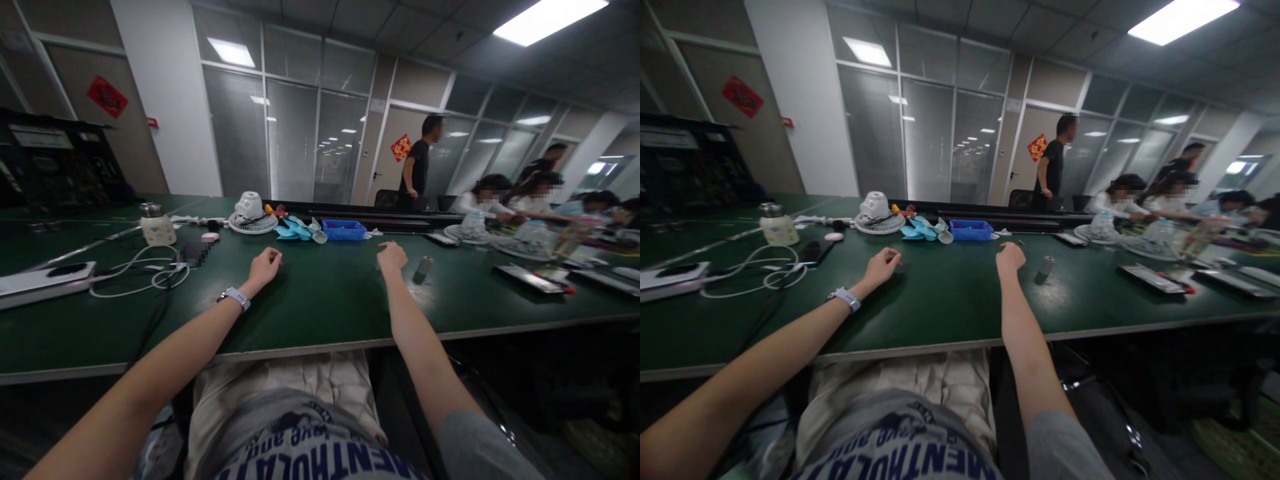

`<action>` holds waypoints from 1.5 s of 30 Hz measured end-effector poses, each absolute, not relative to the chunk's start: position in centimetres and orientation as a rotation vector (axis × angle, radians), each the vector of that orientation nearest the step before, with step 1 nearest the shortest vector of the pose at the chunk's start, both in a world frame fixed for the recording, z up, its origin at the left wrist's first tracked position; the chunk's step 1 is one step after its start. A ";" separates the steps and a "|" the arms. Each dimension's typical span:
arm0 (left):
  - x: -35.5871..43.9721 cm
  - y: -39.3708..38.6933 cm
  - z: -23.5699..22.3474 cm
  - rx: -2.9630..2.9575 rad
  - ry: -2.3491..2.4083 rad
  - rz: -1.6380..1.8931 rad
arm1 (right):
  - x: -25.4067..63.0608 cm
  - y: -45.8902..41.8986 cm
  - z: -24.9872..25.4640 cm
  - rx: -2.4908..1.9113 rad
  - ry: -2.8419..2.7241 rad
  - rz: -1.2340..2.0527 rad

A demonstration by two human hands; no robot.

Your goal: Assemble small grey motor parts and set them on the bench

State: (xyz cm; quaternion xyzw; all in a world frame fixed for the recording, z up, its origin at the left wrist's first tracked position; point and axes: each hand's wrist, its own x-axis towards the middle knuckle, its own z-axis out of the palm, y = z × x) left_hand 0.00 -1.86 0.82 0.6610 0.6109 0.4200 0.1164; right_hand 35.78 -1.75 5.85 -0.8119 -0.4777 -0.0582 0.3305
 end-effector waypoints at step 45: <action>0.3 -2.5 1.1 1.958 1.727 1.181 | 36.3 -2.1 6.3 -2.166 -1.186 -0.134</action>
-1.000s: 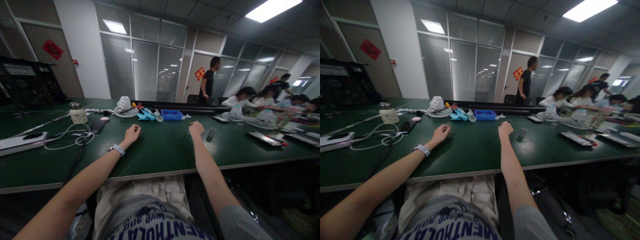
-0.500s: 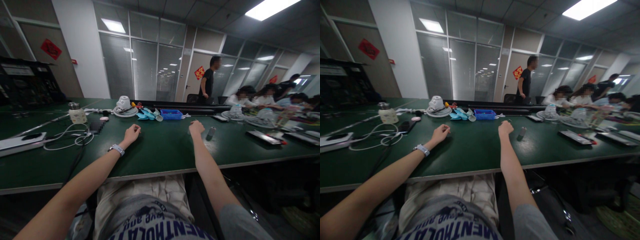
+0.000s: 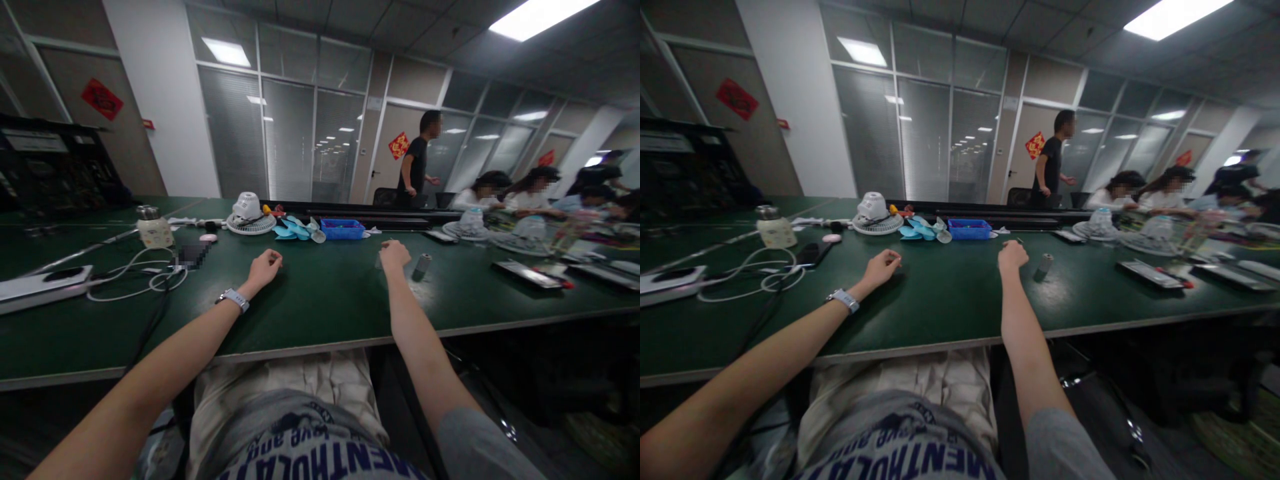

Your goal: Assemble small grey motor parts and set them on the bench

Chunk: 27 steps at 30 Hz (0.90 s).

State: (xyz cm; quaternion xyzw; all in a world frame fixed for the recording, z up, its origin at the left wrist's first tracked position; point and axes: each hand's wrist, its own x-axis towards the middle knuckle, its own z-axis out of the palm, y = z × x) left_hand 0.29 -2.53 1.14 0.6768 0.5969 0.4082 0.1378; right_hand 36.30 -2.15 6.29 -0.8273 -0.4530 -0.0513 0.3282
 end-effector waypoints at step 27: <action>0.3 -2.4 0.7 1.978 1.666 1.163 | 36.6 -1.8 5.9 -2.113 -1.142 -0.113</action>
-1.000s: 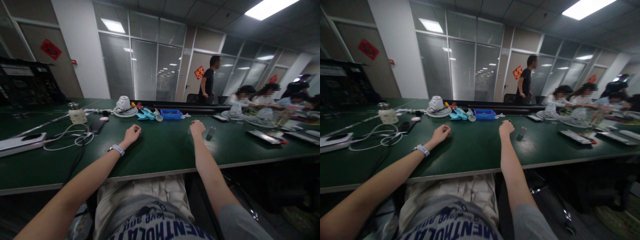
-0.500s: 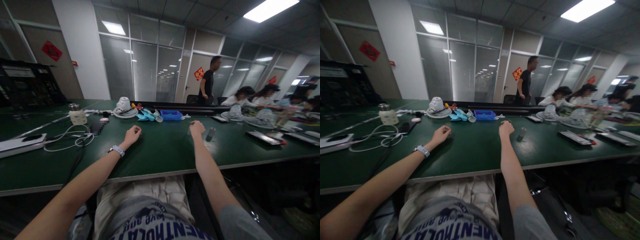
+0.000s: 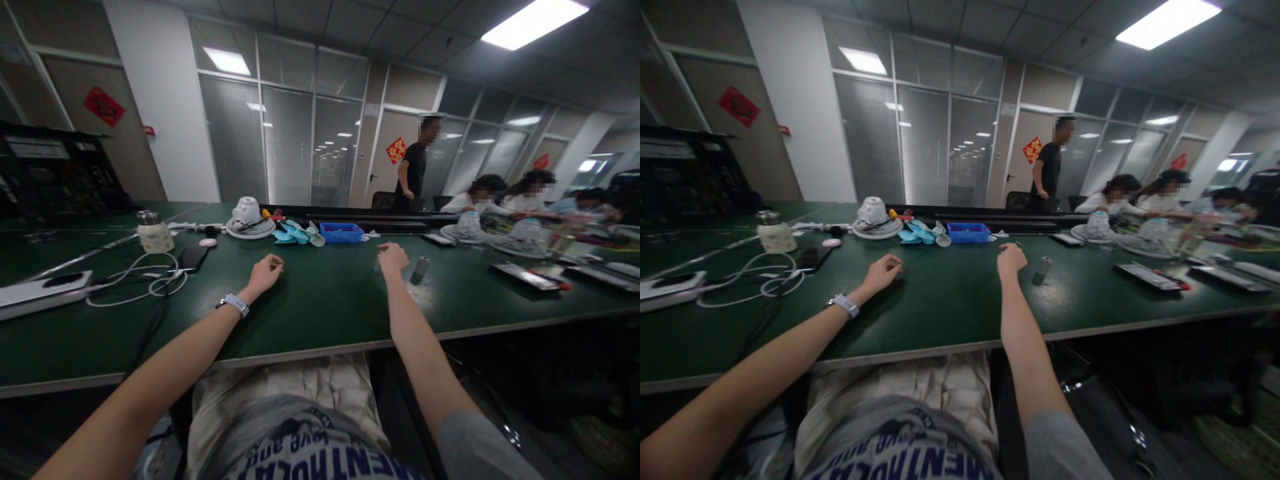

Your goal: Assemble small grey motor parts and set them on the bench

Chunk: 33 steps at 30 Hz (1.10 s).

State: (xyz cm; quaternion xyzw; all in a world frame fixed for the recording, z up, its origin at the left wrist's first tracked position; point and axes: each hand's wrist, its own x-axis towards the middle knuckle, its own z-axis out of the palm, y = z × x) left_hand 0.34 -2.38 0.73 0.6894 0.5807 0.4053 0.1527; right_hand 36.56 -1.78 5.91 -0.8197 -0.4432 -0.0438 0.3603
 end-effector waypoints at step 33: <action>0.3 -2.5 0.8 1.984 1.668 1.162 | 36.8 -1.8 5.8 -2.089 -1.266 -0.146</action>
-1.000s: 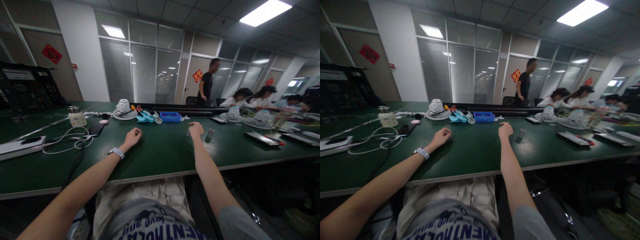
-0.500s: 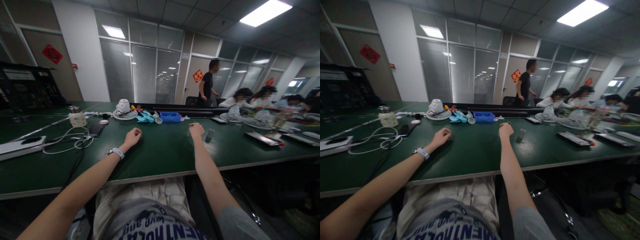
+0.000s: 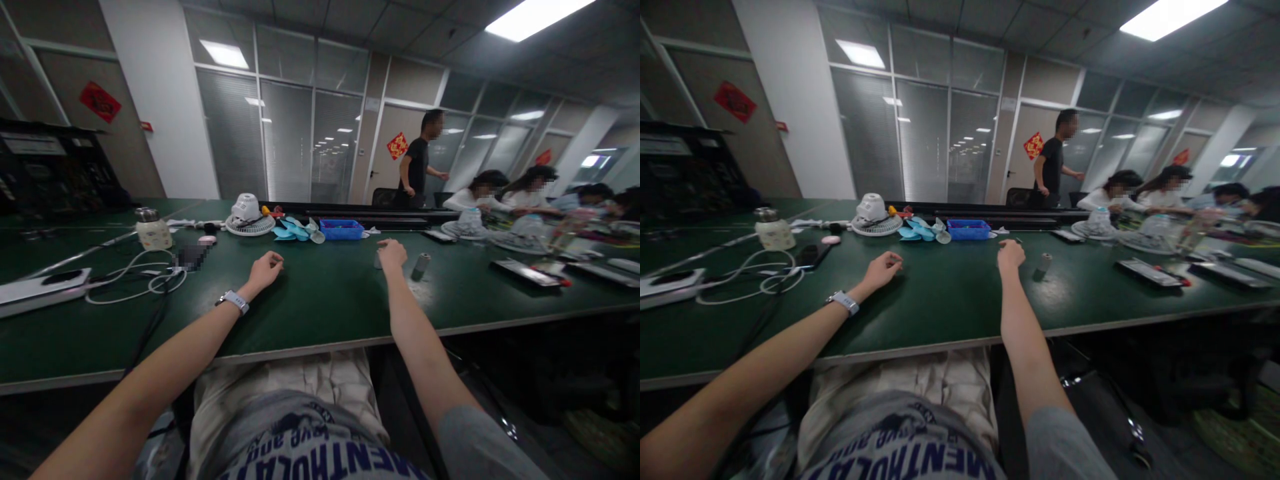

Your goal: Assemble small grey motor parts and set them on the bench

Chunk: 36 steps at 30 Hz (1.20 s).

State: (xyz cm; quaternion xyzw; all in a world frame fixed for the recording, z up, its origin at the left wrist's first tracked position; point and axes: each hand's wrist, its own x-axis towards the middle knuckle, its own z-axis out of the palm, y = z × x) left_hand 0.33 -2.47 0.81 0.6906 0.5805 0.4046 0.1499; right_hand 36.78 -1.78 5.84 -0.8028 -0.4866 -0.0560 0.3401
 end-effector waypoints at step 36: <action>0.5 -2.7 1.1 1.973 1.651 1.165 | 36.3 -0.9 4.6 -2.077 -1.333 -0.113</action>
